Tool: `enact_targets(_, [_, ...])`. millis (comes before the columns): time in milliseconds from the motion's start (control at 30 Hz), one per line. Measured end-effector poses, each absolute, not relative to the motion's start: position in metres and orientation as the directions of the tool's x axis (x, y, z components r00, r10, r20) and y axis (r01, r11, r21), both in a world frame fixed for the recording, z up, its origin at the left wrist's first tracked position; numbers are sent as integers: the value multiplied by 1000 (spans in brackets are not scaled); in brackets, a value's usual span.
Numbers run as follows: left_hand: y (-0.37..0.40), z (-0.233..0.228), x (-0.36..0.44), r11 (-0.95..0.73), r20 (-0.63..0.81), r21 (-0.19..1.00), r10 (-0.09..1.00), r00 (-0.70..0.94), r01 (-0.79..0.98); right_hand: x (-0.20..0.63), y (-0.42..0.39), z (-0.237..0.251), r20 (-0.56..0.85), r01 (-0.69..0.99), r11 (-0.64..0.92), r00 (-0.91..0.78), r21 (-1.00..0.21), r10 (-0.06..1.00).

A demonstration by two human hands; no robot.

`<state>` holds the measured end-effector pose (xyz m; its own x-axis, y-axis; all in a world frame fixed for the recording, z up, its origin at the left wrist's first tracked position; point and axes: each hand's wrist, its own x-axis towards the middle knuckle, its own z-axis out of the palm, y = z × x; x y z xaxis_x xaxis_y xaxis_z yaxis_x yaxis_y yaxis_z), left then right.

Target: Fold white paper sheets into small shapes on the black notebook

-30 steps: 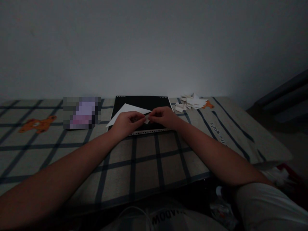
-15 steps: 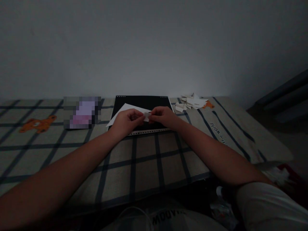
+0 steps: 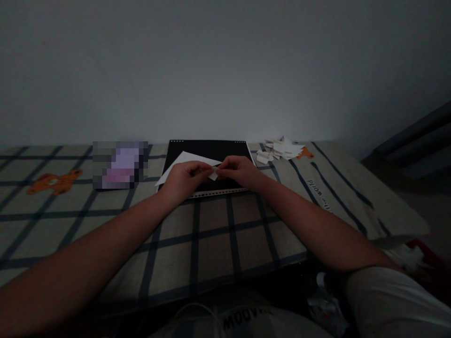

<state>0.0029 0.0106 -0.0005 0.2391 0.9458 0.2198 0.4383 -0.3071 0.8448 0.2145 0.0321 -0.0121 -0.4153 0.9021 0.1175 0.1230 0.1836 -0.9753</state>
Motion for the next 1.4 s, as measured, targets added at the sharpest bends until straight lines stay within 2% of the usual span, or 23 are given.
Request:
enact_targets(200, [12,0,3,-244,150,891,954,259,384,219,34,-11,123,114,176,-370,-978,921])
enact_targets(267, [14,1,2,-223,129,895,958,254,386,219,35,-12,154,173,231,-371,-957,916])
enact_targets(300, [15,1,2,-211,121,902,961,249,378,219,35,-12,214,214,306,-367,-928,905])
enact_targets(367, [17,0,0,-189,105,917,964,244,353,219,33,-12,408,308,528,-376,-791,832])
enact_targets(433, [20,-1,-1,-174,97,926,967,234,336,220,31,-11,584,397,734,-445,-551,679])
enact_targets(467, [21,-2,-2,-173,97,927,968,233,334,221,30,-10,627,432,796,-495,-423,602])
enact_targets(567, [21,-6,-2,-182,99,923,964,249,338,222,26,-6,646,516,844,-595,-150,479])
enact_targets(633, [20,-8,-2,-191,93,916,957,276,352,222,24,-3,633,545,836,-624,-68,458])
enact_targets(700, [19,-10,-2,-228,114,897,947,301,378,223,25,0,603,552,833,-652,-38,460])
enact_targets(767, [17,-11,-2,-303,168,859,928,331,412,227,27,6,562,579,813,-652,-65,509])
enact_targets(833, [16,-11,-2,-384,228,808,903,365,447,238,31,14,522,668,730,-575,-145,630])
enact_targets(933, [15,-11,-2,-477,287,729,864,413,492,265,40,29,401,855,446,-323,-264,857])
enact_targets(1000, [14,-11,-2,-533,316,670,835,451,517,285,44,35,282,928,261,-185,-265,941])
enact_targets(1100, [12,-10,-2,-606,345,591,787,512,533,304,48,36,160,981,107,-80,-165,984])
enact_targets(1200, [10,-9,-2,-650,370,547,753,543,528,307,48,31,127,996,28,-17,-85,992])
enact_targets(1400, [11,-10,-5,-687,381,492,722,577,534,303,47,26,93,1000,-1,3,-12,996])
